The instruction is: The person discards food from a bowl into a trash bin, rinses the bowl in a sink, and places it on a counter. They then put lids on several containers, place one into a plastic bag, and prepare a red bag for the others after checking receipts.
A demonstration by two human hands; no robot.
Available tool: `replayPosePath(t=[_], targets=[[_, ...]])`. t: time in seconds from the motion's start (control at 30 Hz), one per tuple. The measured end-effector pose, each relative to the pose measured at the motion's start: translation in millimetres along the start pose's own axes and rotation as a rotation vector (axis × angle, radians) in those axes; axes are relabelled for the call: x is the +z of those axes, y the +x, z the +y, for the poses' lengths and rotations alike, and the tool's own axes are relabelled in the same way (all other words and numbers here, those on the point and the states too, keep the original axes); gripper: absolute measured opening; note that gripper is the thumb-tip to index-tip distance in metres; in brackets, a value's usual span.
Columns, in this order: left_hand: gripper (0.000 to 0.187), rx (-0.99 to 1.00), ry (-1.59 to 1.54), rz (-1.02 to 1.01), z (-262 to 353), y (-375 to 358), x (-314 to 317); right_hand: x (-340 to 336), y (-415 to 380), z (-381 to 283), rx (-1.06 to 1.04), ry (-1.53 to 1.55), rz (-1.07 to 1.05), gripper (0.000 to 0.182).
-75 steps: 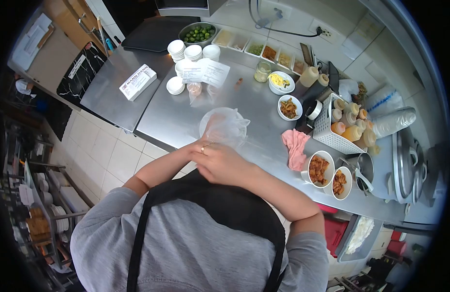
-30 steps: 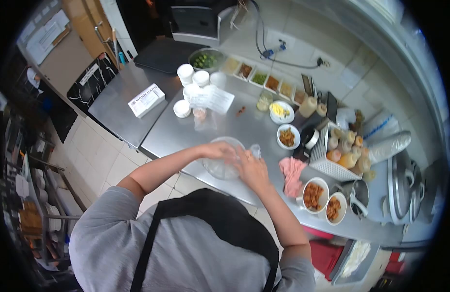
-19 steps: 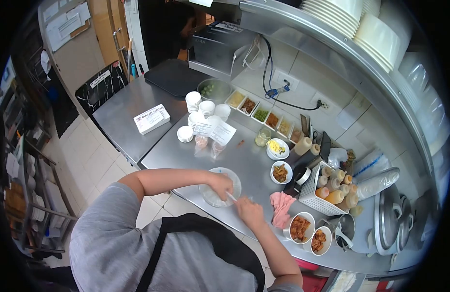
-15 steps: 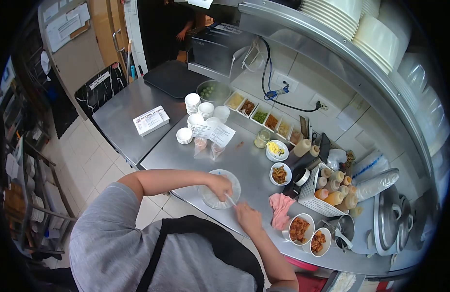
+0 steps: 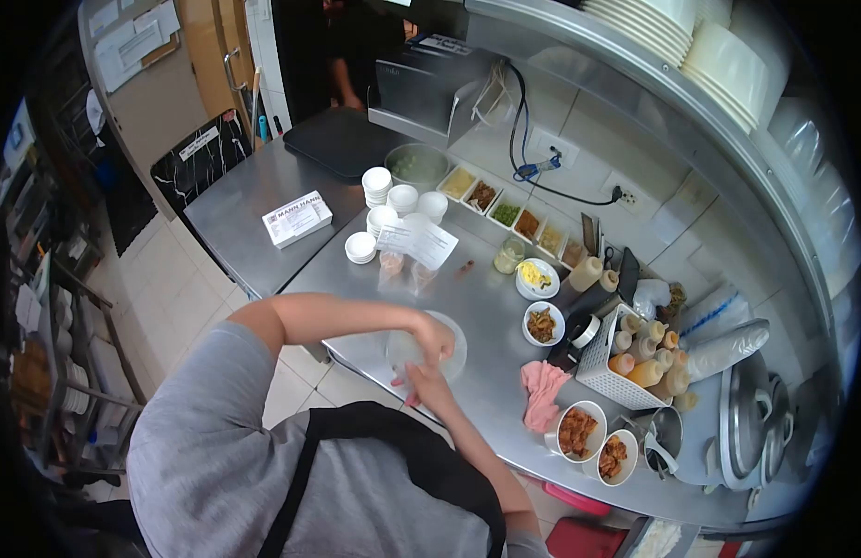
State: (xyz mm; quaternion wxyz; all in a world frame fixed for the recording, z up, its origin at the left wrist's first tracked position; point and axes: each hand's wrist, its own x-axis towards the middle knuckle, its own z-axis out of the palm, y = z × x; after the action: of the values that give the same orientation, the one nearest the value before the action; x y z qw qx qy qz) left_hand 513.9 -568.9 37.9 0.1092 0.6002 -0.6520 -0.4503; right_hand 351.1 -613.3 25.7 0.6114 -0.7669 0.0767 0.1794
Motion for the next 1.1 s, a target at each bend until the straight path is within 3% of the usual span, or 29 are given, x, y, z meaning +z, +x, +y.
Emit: replayPosePath(t=[0.03, 0.07, 0.1, 0.13, 0.2, 0.27, 0.33, 0.43, 0.53, 0.6, 0.67, 0.73, 0.77, 0.83, 0.93, 1.0, 1.07, 1.1], targets=[[0.019, -0.002, -0.010, -0.007, -4, 1, 4, -1, 6, -1, 0.045, 0.092, -0.084, 0.043], [0.014, -0.059, 0.227, 0.054, 6, -7, 4, -2, 10, -4, 0.091, 0.187, -0.167, 0.045], [0.009, -0.112, 0.463, 0.109, 15, -12, 5, -9, -1, -19, 0.098, 0.155, -0.241, 0.044], [0.009, -0.107, 0.448, 0.090, 17, -16, 9, -22, -13, -32, 0.107, 0.127, -0.314, 0.044], [0.011, -0.089, 0.719, 0.233, 18, -20, 22, -58, -14, -20, 0.058, 0.000, -0.309, 0.039], [0.011, -0.161, 0.876, 0.186, 24, -22, 28, -103, -5, -17, 0.012, -0.176, -0.119, 0.028], [0.009, -0.158, 1.010, 0.188, 34, -29, 30, -139, 7, -28, 0.009, -0.249, 0.137, 0.030], [0.009, -0.169, 1.151, 0.110, 46, -30, 31, -174, 46, -47, -0.125, -0.554, 0.169, 0.026], [0.009, -0.185, 1.254, 0.128, 57, -28, 38, -148, 81, -65, -0.221, -0.583, -0.041, 0.026], [0.008, -0.230, 1.258, 0.142, 61, -23, 46, -119, 114, -63, -0.313, -0.601, -0.358, 0.034], [0.008, -0.289, 1.264, 0.159, 50, -14, 55, -76, 122, -78, -0.169, -0.895, -0.555, 0.042], [0.013, -0.292, 1.330, 0.359, 2, 11, 79, -50, 108, -95, -0.119, -0.909, -0.547, 0.044], [0.013, -0.305, 1.332, 0.363, -9, 23, 84, -42, 100, -101, -0.064, -0.923, -0.529, 0.046], [0.025, -0.469, 1.232, 0.134, -17, 41, 87, -37, 113, -77, -0.146, -0.990, -0.526, 0.042], [0.024, -0.425, 1.491, 0.078, 46, 3, 66, -45, 113, -92, -0.225, -1.081, -0.484, 0.031], [0.023, -0.435, 1.506, 0.124, 59, -11, 60, -55, 112, -99, -0.224, -1.100, -0.456, 0.024], [0.022, -0.436, 1.510, 0.162, 58, -22, 61, -76, 122, -84, -0.229, -0.800, -0.494, 0.023], [0.020, -0.376, 1.535, 0.229, 49, -26, 64, -82, 126, -76, -0.240, -0.812, -0.490, 0.023]])
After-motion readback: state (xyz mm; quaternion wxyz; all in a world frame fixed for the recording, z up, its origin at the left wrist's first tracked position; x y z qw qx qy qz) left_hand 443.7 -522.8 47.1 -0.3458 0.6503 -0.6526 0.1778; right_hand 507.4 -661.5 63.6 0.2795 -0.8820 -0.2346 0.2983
